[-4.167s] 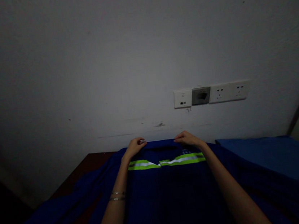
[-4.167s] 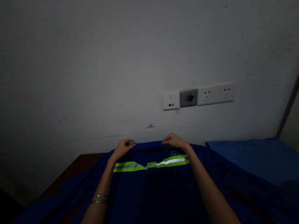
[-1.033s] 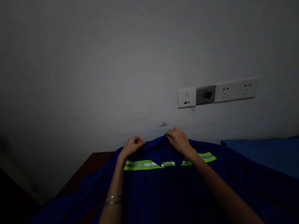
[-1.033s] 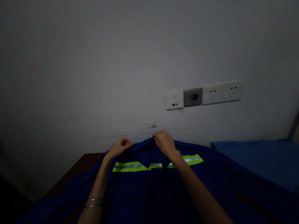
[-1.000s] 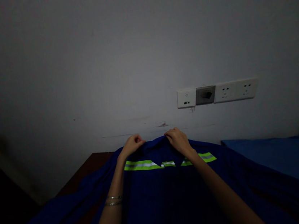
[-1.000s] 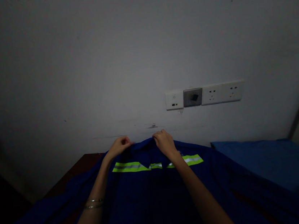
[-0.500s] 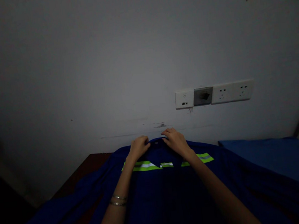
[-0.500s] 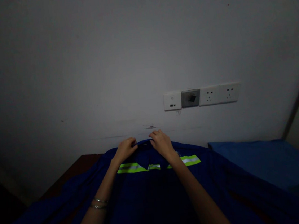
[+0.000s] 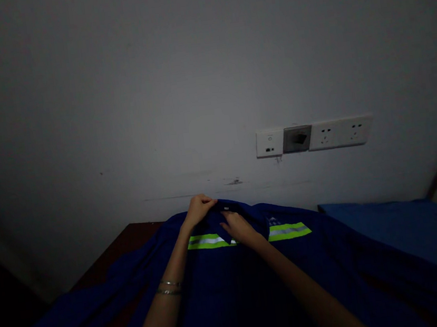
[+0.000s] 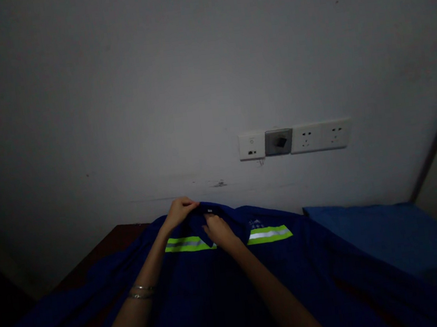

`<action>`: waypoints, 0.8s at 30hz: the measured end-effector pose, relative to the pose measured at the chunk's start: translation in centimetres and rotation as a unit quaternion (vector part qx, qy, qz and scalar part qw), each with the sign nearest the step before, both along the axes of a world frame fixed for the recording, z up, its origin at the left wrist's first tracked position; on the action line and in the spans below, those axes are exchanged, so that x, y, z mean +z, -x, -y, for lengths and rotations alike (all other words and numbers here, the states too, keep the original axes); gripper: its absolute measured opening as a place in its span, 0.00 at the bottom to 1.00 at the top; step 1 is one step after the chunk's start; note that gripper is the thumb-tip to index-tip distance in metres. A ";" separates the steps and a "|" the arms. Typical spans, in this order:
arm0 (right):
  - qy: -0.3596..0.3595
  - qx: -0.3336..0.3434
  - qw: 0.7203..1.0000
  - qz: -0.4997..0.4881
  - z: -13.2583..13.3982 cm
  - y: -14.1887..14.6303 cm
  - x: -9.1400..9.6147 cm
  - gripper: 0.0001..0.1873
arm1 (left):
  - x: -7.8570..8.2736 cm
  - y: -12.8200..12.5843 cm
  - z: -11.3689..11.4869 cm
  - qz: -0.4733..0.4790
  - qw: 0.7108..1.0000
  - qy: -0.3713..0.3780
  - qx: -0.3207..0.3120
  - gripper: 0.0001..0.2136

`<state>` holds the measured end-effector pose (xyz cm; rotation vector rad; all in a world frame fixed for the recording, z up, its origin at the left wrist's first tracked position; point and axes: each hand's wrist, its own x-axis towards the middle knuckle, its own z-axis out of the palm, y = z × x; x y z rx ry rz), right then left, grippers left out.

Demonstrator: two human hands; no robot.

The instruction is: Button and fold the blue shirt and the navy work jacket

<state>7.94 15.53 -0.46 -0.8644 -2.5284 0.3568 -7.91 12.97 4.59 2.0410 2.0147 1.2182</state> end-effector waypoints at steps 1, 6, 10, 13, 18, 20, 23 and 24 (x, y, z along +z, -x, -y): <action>0.002 0.013 1.000 -0.012 -0.2 0.0 -0.3 0.21 | 0.0 0.0 0.0 0.013 1.000 0.000 -0.004 0.14; 0.013 0.029 0.999 -0.006 0.0 0.3 -0.2 0.14 | 0.1 0.3 -0.1 0.082 0.996 -0.025 0.017 0.14; 0.049 0.071 0.996 0.035 0.4 0.1 0.6 0.08 | 0.3 0.4 0.0 0.113 0.991 -0.056 0.044 0.15; 0.063 0.074 0.993 0.070 0.5 -0.1 0.8 0.05 | 0.5 0.2 0.2 0.126 0.988 -0.061 0.058 0.16; 0.053 0.054 0.994 0.083 0.9 -1.1 2.3 0.06 | 0.6 -0.4 0.2 0.126 0.988 -0.064 0.062 0.17; 0.038 0.034 0.996 0.069 0.8 -2.3 4.0 0.06 | 0.5 -0.5 0.1 0.119 0.989 -0.067 0.053 0.17; -0.002 -0.047 0.999 0.019 -0.2 -4.8 6.6 0.09 | 0.3 -0.6 0.0 0.106 0.991 -0.070 0.048 0.17; -0.023 -0.085 0.996 -0.001 -0.7 -5.5 7.0 0.10 | 0.3 -0.7 0.0 0.100 0.991 -0.072 0.048 0.17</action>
